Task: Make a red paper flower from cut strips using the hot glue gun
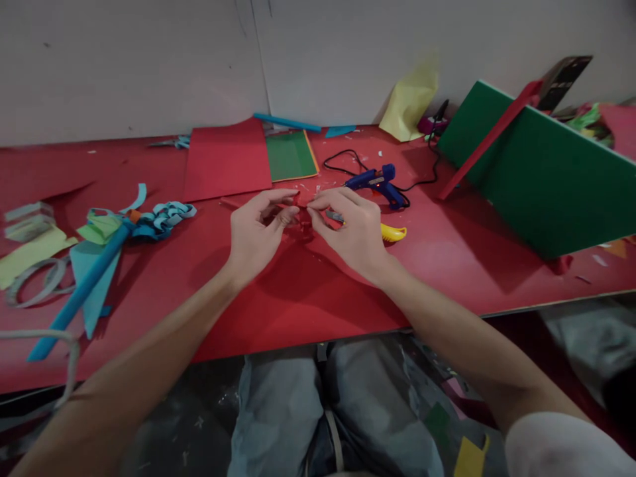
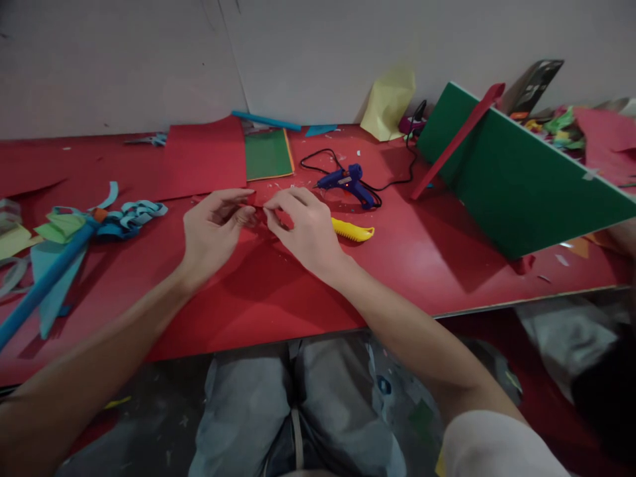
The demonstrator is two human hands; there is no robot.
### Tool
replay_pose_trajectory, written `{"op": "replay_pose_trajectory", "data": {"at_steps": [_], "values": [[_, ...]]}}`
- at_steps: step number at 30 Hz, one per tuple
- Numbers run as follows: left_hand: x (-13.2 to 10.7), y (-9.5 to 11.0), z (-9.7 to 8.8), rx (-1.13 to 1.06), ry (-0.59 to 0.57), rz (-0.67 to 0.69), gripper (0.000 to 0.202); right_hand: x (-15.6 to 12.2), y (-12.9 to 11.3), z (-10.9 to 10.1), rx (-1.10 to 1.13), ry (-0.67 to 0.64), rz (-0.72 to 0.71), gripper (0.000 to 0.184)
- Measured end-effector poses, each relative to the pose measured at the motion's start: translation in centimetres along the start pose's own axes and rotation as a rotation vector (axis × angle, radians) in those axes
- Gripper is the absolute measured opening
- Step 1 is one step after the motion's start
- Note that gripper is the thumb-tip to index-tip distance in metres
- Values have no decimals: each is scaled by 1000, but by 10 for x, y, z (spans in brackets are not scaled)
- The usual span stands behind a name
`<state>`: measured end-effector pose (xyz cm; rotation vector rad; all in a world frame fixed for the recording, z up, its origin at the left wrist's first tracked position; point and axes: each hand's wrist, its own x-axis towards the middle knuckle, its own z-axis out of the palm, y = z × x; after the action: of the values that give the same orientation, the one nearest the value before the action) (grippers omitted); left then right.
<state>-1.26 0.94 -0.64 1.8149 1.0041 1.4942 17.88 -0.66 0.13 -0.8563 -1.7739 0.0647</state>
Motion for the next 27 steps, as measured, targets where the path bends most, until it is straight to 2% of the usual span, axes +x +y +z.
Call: {"op": "replay_pose_trajectory", "data": {"at_steps": [4,10,16,21,27], "values": [[-1,1,-4,121,-39,47,31,0,0,0,15,7,26,13],[1,6,-4,209,-32,129,20,0,0,0,62,27,64,12],[0,17,-3,254,-7,113,15,-1,-1,1,22,42,101,10],[-1,22,0,319,6,143,14,-2,-4,4,14,64,99,13],[-3,22,-1,366,-36,183,15,-6,-4,7,17,65,45,14]]}}
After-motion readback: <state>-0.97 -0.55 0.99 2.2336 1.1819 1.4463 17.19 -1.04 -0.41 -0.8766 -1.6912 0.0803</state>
